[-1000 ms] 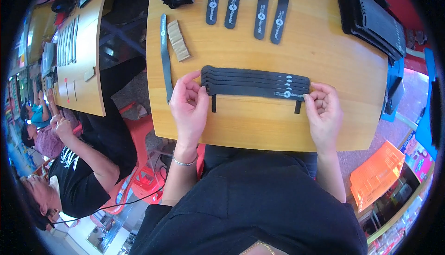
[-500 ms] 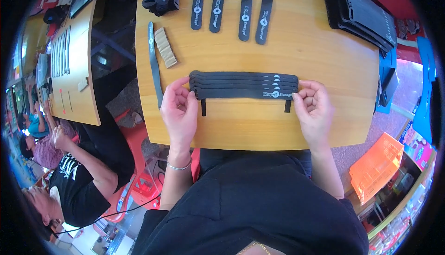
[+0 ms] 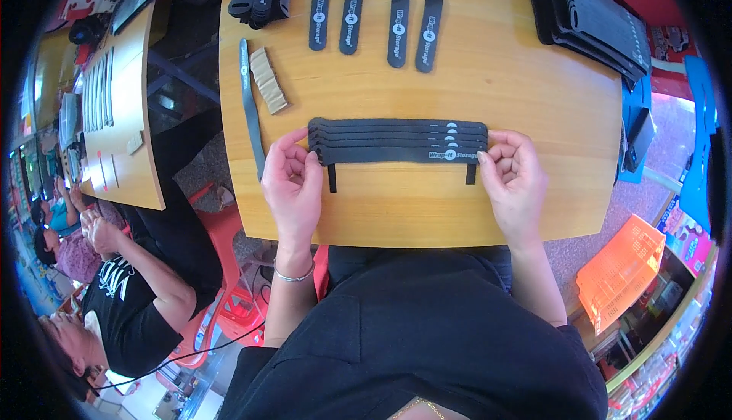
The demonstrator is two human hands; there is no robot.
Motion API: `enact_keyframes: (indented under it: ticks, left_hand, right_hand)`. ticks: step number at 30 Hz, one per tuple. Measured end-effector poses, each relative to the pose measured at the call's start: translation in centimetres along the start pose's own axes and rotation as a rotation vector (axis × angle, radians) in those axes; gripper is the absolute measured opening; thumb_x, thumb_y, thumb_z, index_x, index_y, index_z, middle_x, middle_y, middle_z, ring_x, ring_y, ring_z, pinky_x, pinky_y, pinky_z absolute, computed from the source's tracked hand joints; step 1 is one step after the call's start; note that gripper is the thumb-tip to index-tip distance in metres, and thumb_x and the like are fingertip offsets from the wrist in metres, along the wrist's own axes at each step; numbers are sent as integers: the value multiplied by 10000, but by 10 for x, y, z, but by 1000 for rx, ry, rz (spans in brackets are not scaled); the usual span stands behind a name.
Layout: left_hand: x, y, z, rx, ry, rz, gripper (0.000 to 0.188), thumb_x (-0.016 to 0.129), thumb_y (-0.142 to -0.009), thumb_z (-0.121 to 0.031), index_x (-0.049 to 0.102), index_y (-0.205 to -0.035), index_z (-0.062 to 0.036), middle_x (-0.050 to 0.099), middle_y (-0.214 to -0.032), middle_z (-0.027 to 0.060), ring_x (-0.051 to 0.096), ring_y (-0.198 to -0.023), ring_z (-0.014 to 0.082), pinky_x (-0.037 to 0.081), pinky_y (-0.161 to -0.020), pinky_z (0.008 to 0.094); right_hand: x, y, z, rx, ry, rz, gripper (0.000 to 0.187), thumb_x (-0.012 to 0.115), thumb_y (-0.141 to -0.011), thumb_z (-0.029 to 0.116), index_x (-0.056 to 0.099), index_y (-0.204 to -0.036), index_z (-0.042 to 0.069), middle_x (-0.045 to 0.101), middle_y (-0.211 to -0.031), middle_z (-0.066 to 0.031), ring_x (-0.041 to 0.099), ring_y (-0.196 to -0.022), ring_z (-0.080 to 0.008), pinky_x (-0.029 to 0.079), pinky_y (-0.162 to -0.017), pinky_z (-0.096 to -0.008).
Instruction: The person is aligning and stacking black textile straps with printed logos on a wooden table.
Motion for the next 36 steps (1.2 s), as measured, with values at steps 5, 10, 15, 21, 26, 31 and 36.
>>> enact_keyframes:
  ticks: [5, 10, 15, 21, 26, 31, 36]
  left_hand:
    - [0, 0, 0, -3, -3, -3, 294, 547, -859, 77, 556, -1138, -15, 492, -773, -44, 447, -645, -2, 331, -549, 130]
    - [0, 0, -1, -12, 3, 4, 295, 545, -857, 81, 554, -1137, -12, 485, -770, -44, 439, -639, -3, 325, -545, 130]
    - [-1, 0, -2, -19, 4, 4, 294, 544, -857, 82, 553, -1136, -9, 482, -771, -44, 437, -639, -3, 325, -543, 129]
    - [0, 0, -1, -14, 2, 2, 287, 543, -863, 77, 555, -1135, -11, 481, -769, -47, 438, -642, -5, 327, -546, 126]
    - [0, 0, -1, 5, -8, -2, 286, 545, -863, 77, 556, -1134, -12, 482, -766, -49, 438, -642, -5, 326, -545, 128]
    - [0, 0, -1, 11, -8, -4, 282, 548, -861, 78, 560, -1128, -12, 481, -764, -50, 434, -632, -6, 320, -535, 131]
    - [1, 0, -1, 11, 5, -22, 283, 551, -836, 96, 573, -1100, -2, 483, -745, -41, 433, -606, -4, 329, -521, 137]
  right_hand:
    - [0, -1, 1, -3, 4, 2, 254, 646, -809, -45, 570, -1045, 8, 580, -721, -5, 510, -569, -16, 419, -505, -166]
    - [0, -1, 1, -17, 0, -3, 256, 647, -805, -45, 571, -1045, 4, 579, -715, -6, 508, -561, -21, 418, -503, -171]
    - [1, -1, 2, -18, 6, -6, 256, 647, -805, -44, 571, -1045, 4, 579, -711, -7, 508, -558, -24, 419, -504, -174]
    - [1, -2, 3, -14, 30, -6, 263, 652, -798, -42, 571, -1044, 8, 580, -705, -12, 508, -549, -29, 416, -498, -181]
    - [2, -1, 4, -30, 61, -16, 267, 656, -792, -41, 573, -1040, 11, 577, -696, -12, 505, -538, -33, 412, -493, -187]
    - [2, -1, 5, -35, 71, -19, 264, 658, -785, -39, 577, -1032, 12, 574, -692, -13, 497, -526, -35, 405, -486, -194]
    - [2, 0, 6, -43, 80, -17, 264, 656, -782, -41, 579, -1029, 12, 574, -692, -11, 495, -523, -36, 404, -485, -194]
Point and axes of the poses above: each hand's wrist, its own y-axis away from the middle knuckle, its own x-axis out of the palm, z = x × y, the point moved 4 cm from there along -y, towards the middle knuckle
